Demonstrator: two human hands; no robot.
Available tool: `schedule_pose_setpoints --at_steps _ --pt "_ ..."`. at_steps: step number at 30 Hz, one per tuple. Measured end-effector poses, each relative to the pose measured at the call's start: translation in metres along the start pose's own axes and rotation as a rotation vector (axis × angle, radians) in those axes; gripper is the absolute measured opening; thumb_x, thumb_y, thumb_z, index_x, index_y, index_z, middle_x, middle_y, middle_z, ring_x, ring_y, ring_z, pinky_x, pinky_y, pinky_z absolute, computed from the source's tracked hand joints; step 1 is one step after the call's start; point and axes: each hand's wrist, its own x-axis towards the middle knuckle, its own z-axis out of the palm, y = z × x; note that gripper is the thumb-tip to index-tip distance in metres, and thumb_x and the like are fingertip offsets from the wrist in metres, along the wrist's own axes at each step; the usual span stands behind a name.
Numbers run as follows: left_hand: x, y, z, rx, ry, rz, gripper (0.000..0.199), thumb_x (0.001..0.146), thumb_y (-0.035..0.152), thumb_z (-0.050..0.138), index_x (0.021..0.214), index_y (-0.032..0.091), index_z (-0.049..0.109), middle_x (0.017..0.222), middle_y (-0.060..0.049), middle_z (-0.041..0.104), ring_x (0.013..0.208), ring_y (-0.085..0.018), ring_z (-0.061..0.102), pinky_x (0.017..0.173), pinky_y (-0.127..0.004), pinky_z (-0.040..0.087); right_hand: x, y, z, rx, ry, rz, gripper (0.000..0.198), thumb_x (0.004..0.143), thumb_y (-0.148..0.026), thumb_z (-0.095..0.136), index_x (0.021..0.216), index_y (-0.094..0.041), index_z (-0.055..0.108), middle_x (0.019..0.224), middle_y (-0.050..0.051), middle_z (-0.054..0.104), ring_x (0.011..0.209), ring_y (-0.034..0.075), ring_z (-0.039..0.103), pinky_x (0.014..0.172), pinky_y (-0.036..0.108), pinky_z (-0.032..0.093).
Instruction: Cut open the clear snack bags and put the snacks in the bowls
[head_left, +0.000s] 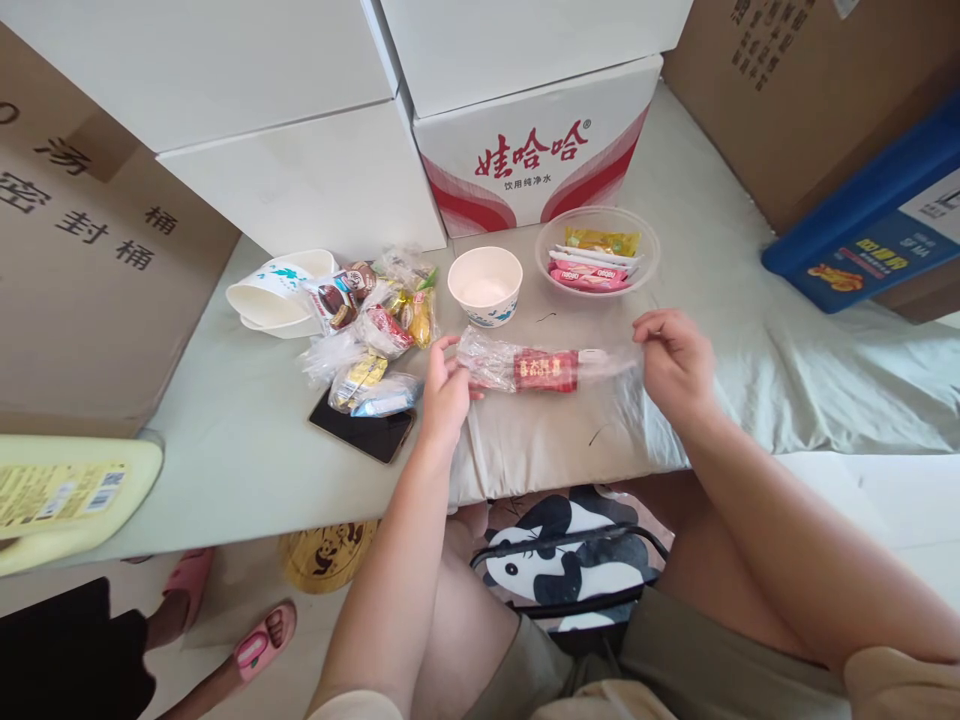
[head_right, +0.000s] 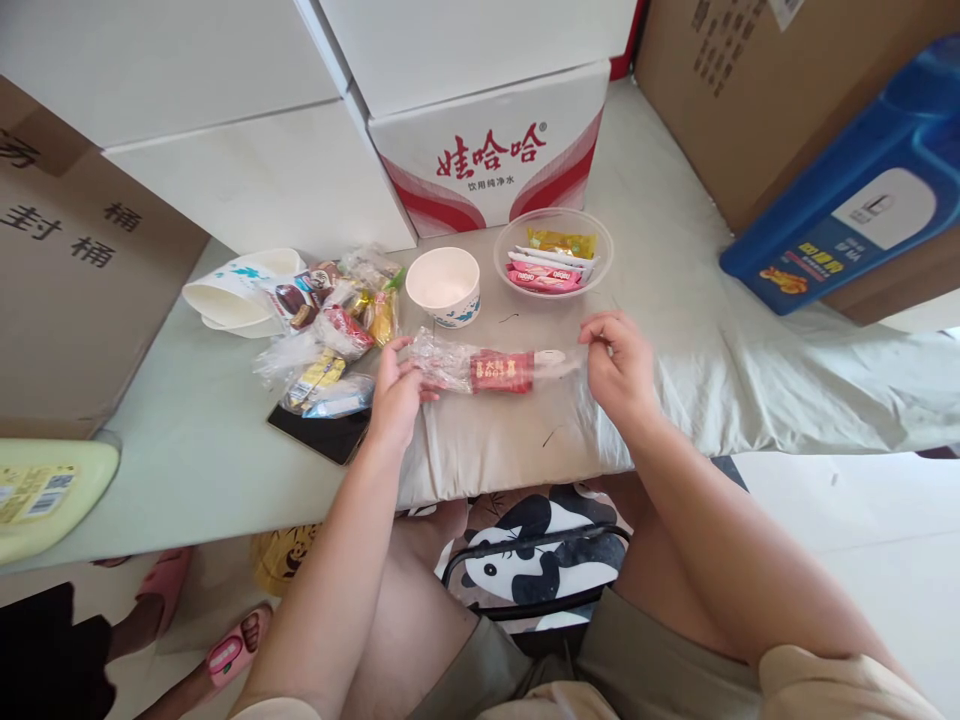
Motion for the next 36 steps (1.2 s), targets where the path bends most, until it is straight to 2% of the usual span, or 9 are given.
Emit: schedule_pose_setpoints --at_steps 2,5,7,10,13,18,24,30,36 --pt "0.0 -0.004 -0.001 0.087 -0.046 0.132 0.052 0.063 0.012 0.057 0.114 0.027 0.057 0.103 -0.002 0.068 0.087 -0.018 0.07 0.063 -0.023 0.052 -0.001 -0.003 -0.002 0.039 -0.031 0.055 0.02 0.083 -0.014 0.043 0.079 -0.025 0.06 0.093 0.007 0.07 0.093 0.023 0.067 0.085 0.041 0.051" --pt "0.0 -0.006 -0.001 0.2 -0.091 0.333 0.047 0.069 0.015 0.063 0.114 0.024 0.059 0.119 -0.006 0.066 0.116 -0.022 0.062 0.092 -0.031 0.051 -0.003 -0.006 -0.002 -0.008 -0.252 0.032 0.02 0.09 -0.028 0.048 0.098 -0.024 0.065 0.105 0.009 0.072 0.101 0.028 0.067 0.088 0.044 0.052" --pt "0.0 -0.005 0.0 0.291 -0.081 0.385 0.042 0.072 0.021 0.068 0.113 0.023 0.06 0.117 -0.007 0.067 0.115 -0.023 0.061 0.099 -0.034 0.047 -0.005 -0.006 0.0 -0.095 -0.408 -0.066 0.027 0.087 -0.038 0.059 0.108 -0.023 0.067 0.109 0.011 0.073 0.103 0.031 0.066 0.089 0.046 0.051" --pt "0.001 -0.002 0.001 0.386 -0.05 0.388 0.024 0.076 0.027 0.069 0.099 0.022 0.064 0.099 -0.004 0.07 0.095 -0.02 0.064 0.09 -0.031 0.047 -0.007 -0.004 0.005 -0.189 -0.545 -0.186 0.022 0.084 -0.036 0.063 0.1 -0.023 0.07 0.105 0.011 0.073 0.098 0.03 0.066 0.088 0.046 0.05" --pt "0.0 0.0 0.0 0.385 -0.038 0.392 0.01 0.082 0.03 0.065 0.085 0.021 0.063 0.083 -0.002 0.067 0.081 -0.016 0.062 0.079 -0.027 0.046 -0.006 -0.001 0.007 -0.217 -0.528 -0.21 0.016 0.088 -0.029 0.056 0.085 -0.022 0.07 0.099 0.011 0.073 0.09 0.027 0.066 0.085 0.044 0.051" --pt "0.0 -0.001 -0.004 0.287 -0.013 0.397 0.015 0.086 0.034 0.062 0.081 0.02 0.06 0.073 0.002 0.059 0.069 -0.013 0.054 0.069 -0.024 0.042 -0.004 -0.004 0.002 -0.204 -0.472 -0.177 0.017 0.09 -0.028 0.052 0.084 -0.021 0.066 0.086 0.009 0.071 0.084 0.025 0.065 0.077 0.04 0.051" --pt "0.002 -0.005 -0.005 0.221 -0.036 0.352 0.014 0.087 0.033 0.061 0.08 0.02 0.058 0.07 0.004 0.056 0.066 -0.012 0.053 0.067 -0.023 0.042 -0.004 -0.009 0.003 -0.164 -0.562 -0.254 0.014 0.088 -0.033 0.058 0.086 -0.023 0.067 0.088 0.008 0.074 0.088 0.027 0.067 0.081 0.042 0.049" --pt "0.001 -0.003 -0.005 0.201 -0.035 0.327 0.014 0.085 0.031 0.06 0.077 0.02 0.058 0.067 0.004 0.056 0.064 -0.012 0.053 0.064 -0.024 0.042 -0.004 -0.016 0.0 -0.144 -0.444 -0.257 0.017 0.091 -0.031 0.054 0.081 -0.024 0.065 0.09 0.009 0.072 0.085 0.026 0.065 0.08 0.042 0.05" --pt "0.0 0.0 -0.003 0.209 -0.025 0.309 0.012 0.084 0.028 0.06 0.074 0.02 0.058 0.064 0.004 0.056 0.061 -0.012 0.052 0.062 -0.023 0.041 -0.008 -0.025 -0.001 -0.147 -0.472 -0.279 0.012 0.087 -0.026 0.054 0.077 -0.023 0.061 0.083 0.008 0.07 0.081 0.025 0.063 0.078 0.041 0.047"
